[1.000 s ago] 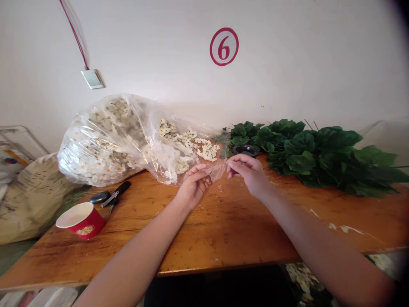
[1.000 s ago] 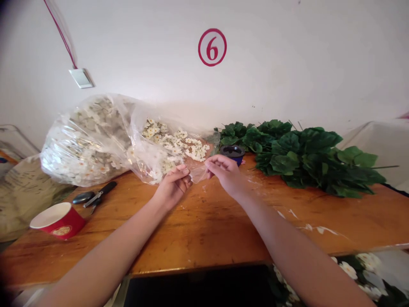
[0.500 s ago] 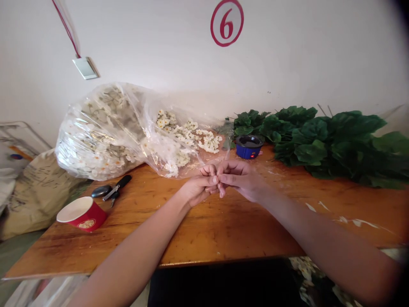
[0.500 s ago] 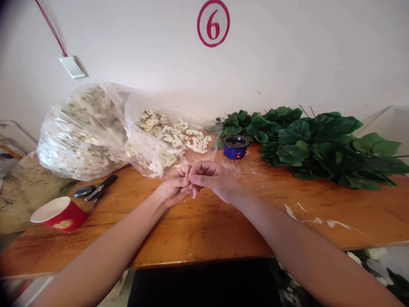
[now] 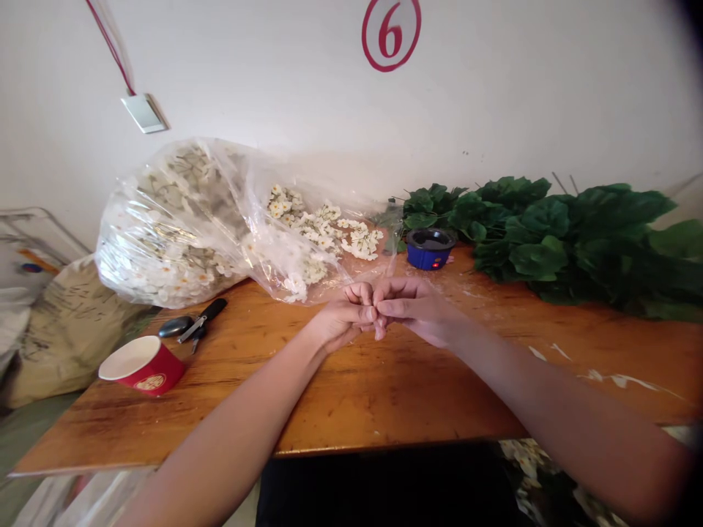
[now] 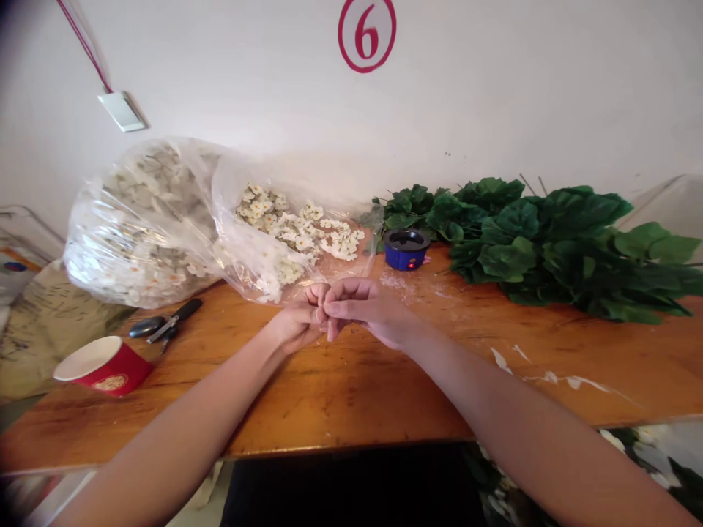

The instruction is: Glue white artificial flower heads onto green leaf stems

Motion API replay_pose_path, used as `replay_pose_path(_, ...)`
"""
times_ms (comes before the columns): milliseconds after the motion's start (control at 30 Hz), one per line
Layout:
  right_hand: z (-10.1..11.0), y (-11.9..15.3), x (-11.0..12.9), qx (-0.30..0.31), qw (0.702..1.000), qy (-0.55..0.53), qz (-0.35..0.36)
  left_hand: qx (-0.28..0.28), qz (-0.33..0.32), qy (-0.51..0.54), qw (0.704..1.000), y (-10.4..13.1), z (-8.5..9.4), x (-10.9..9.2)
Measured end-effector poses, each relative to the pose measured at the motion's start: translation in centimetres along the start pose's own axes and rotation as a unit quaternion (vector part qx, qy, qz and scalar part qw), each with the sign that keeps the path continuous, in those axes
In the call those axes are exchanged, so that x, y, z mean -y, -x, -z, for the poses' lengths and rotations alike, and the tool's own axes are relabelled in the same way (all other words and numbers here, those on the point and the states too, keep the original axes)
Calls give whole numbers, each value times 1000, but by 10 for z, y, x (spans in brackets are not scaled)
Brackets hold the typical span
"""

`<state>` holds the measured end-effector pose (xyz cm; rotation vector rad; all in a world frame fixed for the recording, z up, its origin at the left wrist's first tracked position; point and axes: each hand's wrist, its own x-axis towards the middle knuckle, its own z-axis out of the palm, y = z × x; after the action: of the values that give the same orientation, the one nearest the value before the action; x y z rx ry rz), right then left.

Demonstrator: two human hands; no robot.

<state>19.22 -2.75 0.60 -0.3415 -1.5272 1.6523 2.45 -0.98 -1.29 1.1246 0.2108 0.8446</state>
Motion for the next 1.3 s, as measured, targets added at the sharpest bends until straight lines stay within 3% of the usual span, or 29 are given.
replay_pose_path(233, 8, -5, -1, -90, 994, -51, 40, -14, 0, 74, 997, 2, -9, -11)
replay_pose_path(400, 10, -6, -3, -77, 996, -50, 8, -5, 5, 64, 998, 1, -11, -13)
replay_pose_path(767, 13, -3, -4, -12, 999, -29, -20, -50, 7, -51, 997, 4, -18, -12)
replay_pose_path(967, 8, -3, 1, 18, 999, 31, 31, -103, -26, -76, 991, 1, -15, -12)
replay_pose_path(1133, 5, -4, -2, -12, 996, 73, 58, -162, -50, -102, 980, -1, -14, -8)
replay_pose_path(1300, 9, -4, -7, -32, 995, 80, 56, -173, -62, -97, 978, -1, -13, -5)
